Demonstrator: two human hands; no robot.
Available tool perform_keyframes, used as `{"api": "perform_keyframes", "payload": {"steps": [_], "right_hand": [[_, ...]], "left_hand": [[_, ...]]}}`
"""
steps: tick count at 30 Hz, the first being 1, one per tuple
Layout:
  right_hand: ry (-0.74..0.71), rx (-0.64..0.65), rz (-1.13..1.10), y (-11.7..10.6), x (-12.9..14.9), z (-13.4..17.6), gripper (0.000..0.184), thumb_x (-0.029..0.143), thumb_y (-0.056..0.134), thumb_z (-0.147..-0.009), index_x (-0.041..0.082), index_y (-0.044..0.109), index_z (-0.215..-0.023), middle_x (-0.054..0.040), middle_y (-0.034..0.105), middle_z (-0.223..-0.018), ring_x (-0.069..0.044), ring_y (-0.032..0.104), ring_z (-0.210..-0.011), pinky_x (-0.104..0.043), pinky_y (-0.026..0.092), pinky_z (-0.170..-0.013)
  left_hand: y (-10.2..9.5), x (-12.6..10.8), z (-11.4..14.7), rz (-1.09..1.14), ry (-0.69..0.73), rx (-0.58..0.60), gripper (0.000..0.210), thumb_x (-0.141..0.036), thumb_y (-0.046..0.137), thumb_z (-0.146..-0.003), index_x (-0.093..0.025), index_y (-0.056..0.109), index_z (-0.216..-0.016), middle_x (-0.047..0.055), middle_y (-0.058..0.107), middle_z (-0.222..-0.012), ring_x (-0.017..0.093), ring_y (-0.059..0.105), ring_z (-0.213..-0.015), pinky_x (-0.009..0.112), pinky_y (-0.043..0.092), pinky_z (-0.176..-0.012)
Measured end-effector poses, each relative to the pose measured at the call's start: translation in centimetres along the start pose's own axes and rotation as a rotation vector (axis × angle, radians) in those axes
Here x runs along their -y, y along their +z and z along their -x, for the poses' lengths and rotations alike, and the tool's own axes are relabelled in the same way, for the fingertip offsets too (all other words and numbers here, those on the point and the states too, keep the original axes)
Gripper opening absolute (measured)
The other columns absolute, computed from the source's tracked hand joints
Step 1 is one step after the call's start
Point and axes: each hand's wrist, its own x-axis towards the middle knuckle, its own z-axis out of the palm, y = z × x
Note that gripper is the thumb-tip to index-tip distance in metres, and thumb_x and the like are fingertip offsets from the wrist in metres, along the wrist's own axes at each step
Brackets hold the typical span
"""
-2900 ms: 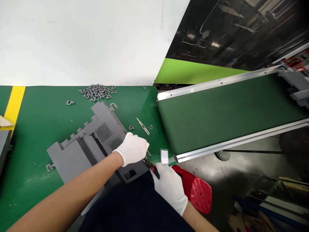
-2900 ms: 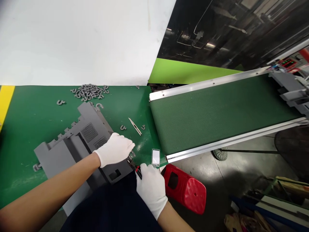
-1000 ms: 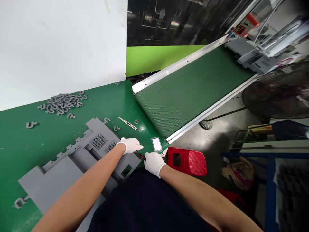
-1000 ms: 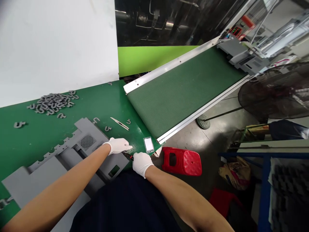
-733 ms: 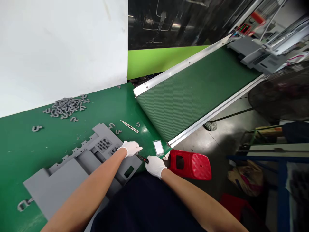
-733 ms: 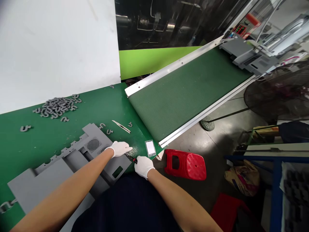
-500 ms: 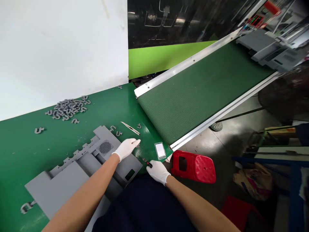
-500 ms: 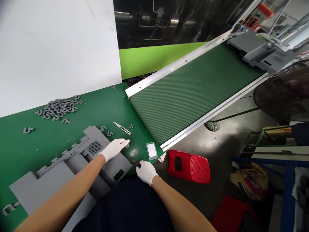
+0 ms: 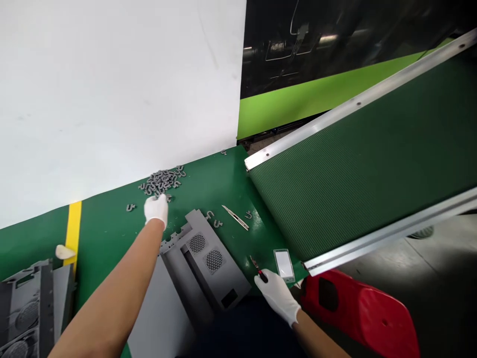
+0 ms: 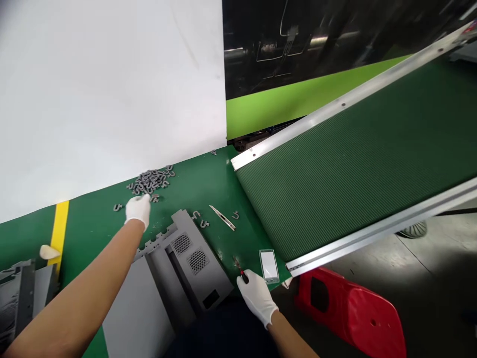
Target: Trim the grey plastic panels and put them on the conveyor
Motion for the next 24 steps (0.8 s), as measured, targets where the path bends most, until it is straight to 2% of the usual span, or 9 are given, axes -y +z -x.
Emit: {"api": "perform_keyframes", "payload": {"steps": [2,6,8,10,13,15,18,21,24], "right_hand": [[0.017,0.005,-0.034,-0.2,0.2,0.0,0.024,0.035,0.049,-0.096,0.023,0.048,-0.075,-0.0011,0.062,-0.074,-0.016,0.054,-0.069,-0.029,0.037,-0.066],[0.039,0.017,-0.046,-0.4,0.4,0.4,0.023,0.035,0.049,-0.095,0.023,0.048,-0.075,-0.0006,0.060,-0.073,-0.017,0.053,-0.070,-0.030,0.037,-0.068],[0.042,0.017,-0.041,-0.4,0.4,0.7,0.023,0.035,0.049,-0.094,0.023,0.048,-0.074,0.0001,0.058,-0.072,-0.017,0.051,-0.069,-0.030,0.037,-0.067],[0.044,0.019,-0.046,-0.3,0.6,0.9,0.023,0.035,0.048,-0.094,0.023,0.048,-0.074,0.0005,0.057,-0.071,-0.016,0.049,-0.068,-0.030,0.037,-0.066],[0.028,0.026,-0.067,-0.5,1.5,1.2,0.023,0.036,0.049,-0.095,0.023,0.051,-0.076,-0.0005,0.060,-0.073,-0.017,0.051,-0.069,-0.031,0.038,-0.068],[-0.009,0.016,-0.075,-0.8,2.6,1.4,0.023,0.036,0.050,-0.094,0.023,0.051,-0.075,-0.0009,0.062,-0.073,-0.017,0.053,-0.070,-0.031,0.038,-0.069],[-0.095,-0.012,-0.078,-1.8,5.2,1.6,0.023,0.034,0.053,-0.093,0.024,0.050,-0.073,0.0004,0.061,-0.070,-0.016,0.053,-0.068,-0.029,0.037,-0.066],[-0.198,-0.004,-0.074,-2.9,8.6,1.1,0.027,0.039,0.055,-0.095,0.024,0.052,-0.073,0.0004,0.063,-0.071,-0.015,0.053,-0.066,-0.029,0.035,-0.063],[-0.286,0.013,-0.034,-3.7,11.7,0.0,0.032,0.046,0.054,-0.097,0.023,0.057,-0.075,-0.0010,0.066,-0.073,-0.016,0.055,-0.068,-0.028,0.035,-0.064]], "left_hand": [[1.7,0.2,0.7,-0.172,0.056,0.067,0.055,-0.058,0.051,-0.093,-0.018,0.065,-0.128,0.020,0.064,-0.142,0.037,0.056,-0.134,0.055,0.040,-0.114],[6.3,0.6,2.4,-0.449,0.245,0.366,0.044,-0.061,0.069,-0.078,-0.027,0.078,-0.106,0.009,0.070,-0.136,0.034,0.062,-0.126,0.045,0.043,-0.113],[7.9,0.4,2.7,-0.570,0.291,0.451,0.043,-0.065,0.071,-0.074,-0.026,0.081,-0.090,0.012,0.074,-0.125,0.037,0.067,-0.117,0.046,0.048,-0.104],[8.4,0.0,2.8,-0.669,0.308,0.479,0.049,-0.069,0.066,-0.075,-0.022,0.079,-0.077,0.016,0.077,-0.111,0.040,0.069,-0.108,0.049,0.051,-0.095],[7.4,-1.1,3.4,-0.742,0.343,0.491,0.058,-0.075,0.054,-0.082,-0.022,0.077,-0.072,0.016,0.078,-0.095,0.039,0.070,-0.101,0.048,0.052,-0.090],[5.9,-2.0,4.5,-0.747,0.369,0.474,0.060,-0.077,0.049,-0.084,-0.025,0.080,-0.082,0.013,0.079,-0.097,0.037,0.070,-0.102,0.046,0.050,-0.091],[3.7,-3.3,6.8,-0.717,0.365,0.391,0.059,-0.079,0.053,-0.082,-0.029,0.082,-0.093,0.010,0.080,-0.106,0.037,0.069,-0.106,0.045,0.048,-0.093],[2.5,-4.3,9.0,-0.678,0.350,0.287,0.050,-0.076,0.061,-0.079,-0.029,0.080,-0.082,0.008,0.080,-0.106,0.036,0.070,-0.102,0.046,0.047,-0.092],[2.0,-4.7,10.5,-0.660,0.360,0.198,0.044,-0.069,0.064,-0.080,-0.028,0.076,-0.071,0.005,0.079,-0.101,0.034,0.069,-0.098,0.044,0.046,-0.089]]}}
